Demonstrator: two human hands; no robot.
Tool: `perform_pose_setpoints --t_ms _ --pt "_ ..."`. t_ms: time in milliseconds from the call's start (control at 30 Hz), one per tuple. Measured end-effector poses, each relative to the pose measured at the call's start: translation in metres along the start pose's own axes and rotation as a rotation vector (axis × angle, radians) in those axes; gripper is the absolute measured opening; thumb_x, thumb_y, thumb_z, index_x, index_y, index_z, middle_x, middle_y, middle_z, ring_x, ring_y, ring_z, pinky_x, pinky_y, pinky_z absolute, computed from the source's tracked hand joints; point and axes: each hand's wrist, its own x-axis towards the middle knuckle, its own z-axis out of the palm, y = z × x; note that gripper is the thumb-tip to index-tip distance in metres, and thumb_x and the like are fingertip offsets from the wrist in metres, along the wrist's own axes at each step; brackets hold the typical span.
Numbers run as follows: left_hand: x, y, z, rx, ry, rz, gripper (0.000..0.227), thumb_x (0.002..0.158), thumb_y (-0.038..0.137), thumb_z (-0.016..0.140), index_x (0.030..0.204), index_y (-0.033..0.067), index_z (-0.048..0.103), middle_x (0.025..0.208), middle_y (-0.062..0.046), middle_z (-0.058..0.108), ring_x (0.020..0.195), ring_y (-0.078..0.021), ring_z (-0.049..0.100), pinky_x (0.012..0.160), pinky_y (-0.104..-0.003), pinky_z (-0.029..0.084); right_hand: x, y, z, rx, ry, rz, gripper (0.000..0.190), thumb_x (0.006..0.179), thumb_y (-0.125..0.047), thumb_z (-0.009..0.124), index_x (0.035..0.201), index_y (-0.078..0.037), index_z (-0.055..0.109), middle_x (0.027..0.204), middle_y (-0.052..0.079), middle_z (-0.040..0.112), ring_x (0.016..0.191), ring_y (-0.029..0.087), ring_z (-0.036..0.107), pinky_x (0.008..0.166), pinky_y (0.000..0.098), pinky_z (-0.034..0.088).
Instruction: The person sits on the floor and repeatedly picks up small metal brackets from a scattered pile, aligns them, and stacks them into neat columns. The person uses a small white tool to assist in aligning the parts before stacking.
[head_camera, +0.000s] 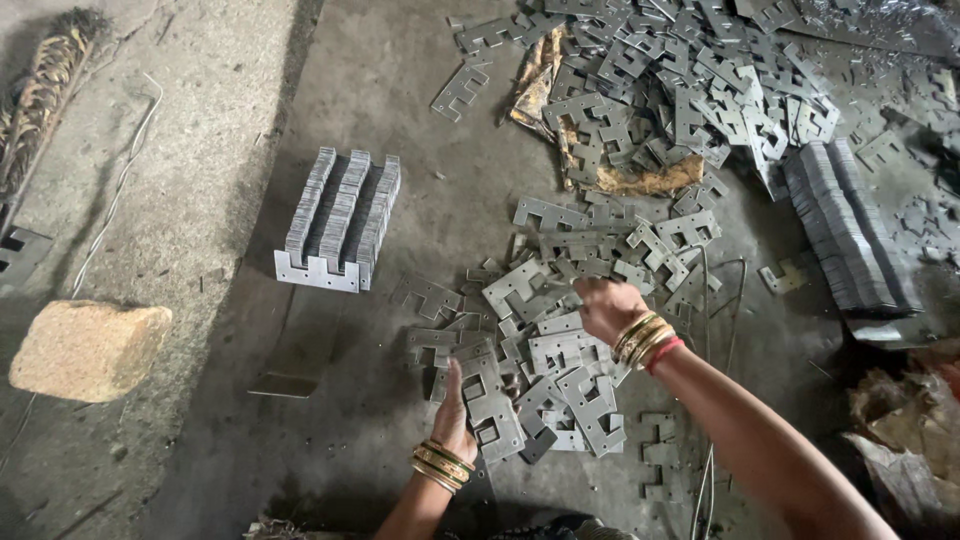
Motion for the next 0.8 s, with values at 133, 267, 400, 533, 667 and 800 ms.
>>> perform_pose_setpoints --t_ms 133,267,400,533,667,800 --pt "0.008 -0.006 -0.004 0.097 -0.019 -0.003 0.108 0.078 0.078 0.058 0.156 0.0061 0.038 0.157 -0.019 0.049 0.141 -0.0345 0.049 0.113 -0.056 0.040 -0.024 -0.014 0.007 0.461 -0.027 -0.089 0.040 0.085 -0.017 0.067 0.124 -0.009 0.064 0.105 0.015 0.077 0.085 0.027 0.077 0.071 0.0370 0.066" --pt "0.008 -0.006 -0.005 0.196 0.115 -0.020 0.109 0.077 0.077 0.055 0.163 0.0210 0.017 0.171 0.000 0.015 0.155 -0.0200 0.015 0.124 -0.050 0.015 -0.037 -0.015 0.031 0.164 0.024 -0.091 0.059 0.079 -0.016 0.076 0.133 -0.003 0.057 0.114 0.022 0.066 0.102 0.037 0.066 0.089 0.0490 0.055" --pt "0.004 -0.005 -0.006 0.228 0.092 0.017 0.111 0.077 0.078 0.056 0.163 0.0168 0.020 0.172 0.000 0.014 0.156 -0.0182 0.011 0.124 -0.048 0.010 -0.034 -0.009 0.046 -0.223 0.325 -0.389 0.059 0.068 -0.010 0.073 0.127 -0.004 0.062 0.118 0.011 0.066 0.116 0.031 0.067 0.104 0.0454 0.053" --pt "-0.003 0.000 0.001 0.129 0.040 -0.018 0.111 0.078 0.080 0.056 0.162 0.0168 0.020 0.170 -0.004 0.022 0.154 -0.0227 0.025 0.123 -0.049 0.022 -0.028 -0.009 0.028 0.018 0.074 -0.171 0.061 0.070 -0.019 0.078 0.129 -0.013 0.063 0.121 0.012 0.063 0.108 0.034 0.065 0.091 0.0481 0.055" --pt "-0.012 0.008 0.011 0.102 -0.072 -0.071 0.100 0.080 0.079 0.051 0.155 0.0141 0.032 0.152 -0.014 0.043 0.136 -0.0324 0.044 0.112 -0.058 0.039 -0.044 -0.020 -0.001 0.069 -0.041 -0.002 0.030 0.097 -0.039 0.072 0.118 -0.018 0.069 0.111 0.004 0.068 0.096 0.027 0.071 0.085 0.0411 0.061" --pt "-0.020 0.016 0.016 0.128 -0.228 -0.053 0.092 0.087 0.082 0.043 0.138 0.0060 0.054 0.114 -0.020 0.067 0.099 -0.0346 0.066 0.088 -0.055 0.055 -0.081 -0.031 -0.006 0.042 0.455 -0.469 0.031 0.083 -0.012 0.073 0.114 -0.015 0.069 0.106 0.004 0.068 0.091 0.023 0.071 0.071 0.0370 0.062"
